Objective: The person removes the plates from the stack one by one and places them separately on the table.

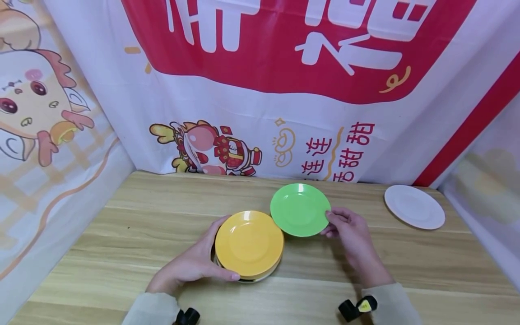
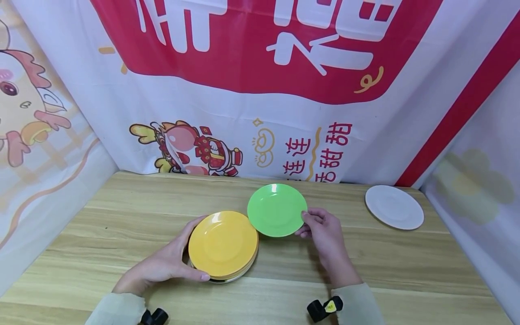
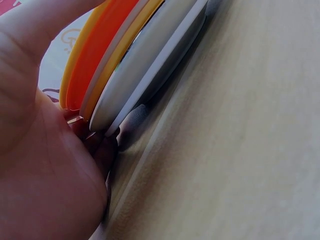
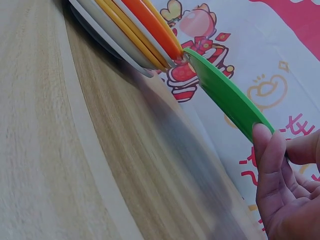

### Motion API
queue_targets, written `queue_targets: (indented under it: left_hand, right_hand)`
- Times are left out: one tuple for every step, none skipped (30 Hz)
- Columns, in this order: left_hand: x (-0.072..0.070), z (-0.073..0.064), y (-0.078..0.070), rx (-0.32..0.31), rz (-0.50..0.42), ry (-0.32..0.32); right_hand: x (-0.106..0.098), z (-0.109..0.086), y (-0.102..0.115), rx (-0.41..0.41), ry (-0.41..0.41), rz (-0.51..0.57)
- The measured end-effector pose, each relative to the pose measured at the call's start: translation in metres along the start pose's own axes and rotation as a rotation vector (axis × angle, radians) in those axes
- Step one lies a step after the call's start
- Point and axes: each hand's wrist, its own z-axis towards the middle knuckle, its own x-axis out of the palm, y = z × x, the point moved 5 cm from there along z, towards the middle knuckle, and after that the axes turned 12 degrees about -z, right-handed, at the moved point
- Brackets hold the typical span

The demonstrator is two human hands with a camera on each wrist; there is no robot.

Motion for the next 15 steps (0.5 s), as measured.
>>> queue_targets:
  left_hand:
    - [0.0000, -0.0002, 0.0004, -0.002, 0.000, -0.001]
    - [-0.0001, -0.0002, 0.0007, -0.004, 0.004, -0.004]
    - [-0.0001, -0.0002, 0.0010, -0.008, 0.003, -0.005]
    - [-0.0002, -0.0001, 0.0013, -0.010, 0.005, -0.006]
    - [-0.0002, 0.0000, 0.0014, -0.013, 0.006, -0.007]
    - [-0.0003, 0.0003, 0.0015, -0.015, 0.005, -0.007]
    - [-0.0004, 0.0005, 0.0015, -0.015, 0.007, -0.007]
    - [-0.0005, 0.0007, 0.0015, -0.013, 0.007, -0.006]
    - [-0.0006, 0.0009, 0.0015, -0.012, 0.005, -0.004]
    - [-0.0008, 0.0010, 0.0015, -0.007, 0.004, -0.002]
    - [-0.0010, 0.0011, 0.0014, -0.005, 0.002, -0.001]
    - [-0.0012, 0.0011, 0.0015, -0.001, 0.000, 0.000]
    - [-0.0015, 0.0009, 0.0016, 0.002, -0.003, 0.001]
    - [-0.0017, 0.0008, 0.0018, 0.002, -0.006, 0.002]
    - [-0.0020, 0.0006, 0.0020, 0.001, -0.009, 0.001]
  right_hand:
    - [-0.0006, 0.0001, -0.0006, 0.004, -0.001, -0.002]
    - [-0.0010, 0.0000, -0.0009, 0.008, -0.001, -0.005]
    - [-0.0013, -0.0001, -0.0013, 0.010, 0.001, -0.007]
    - [-0.0016, -0.0003, -0.0017, 0.011, 0.002, -0.008]
    - [-0.0018, -0.0005, -0.0022, 0.015, 0.004, -0.009]
    - [-0.0020, -0.0005, -0.0026, 0.017, 0.006, -0.008]
    - [-0.0022, -0.0006, -0.0029, 0.018, 0.007, -0.008]
    - [-0.0024, -0.0006, -0.0032, 0.022, 0.008, -0.009]
    - [-0.0026, -0.0005, -0.0035, 0.025, 0.009, -0.010]
    - [-0.0029, -0.0003, -0.0038, 0.027, 0.008, -0.008]
    - [-0.0031, -0.0001, -0.0042, 0.029, 0.009, -0.007]
    - [-0.0032, 0.0001, -0.0042, 0.027, 0.008, -0.005]
    - [-0.0034, 0.0002, -0.0043, 0.028, 0.007, -0.004]
    - [-0.0035, 0.0004, -0.0044, 0.027, 0.006, -0.002]
    - [-0.0035, 0.0006, -0.0046, 0.024, 0.005, 0.001]
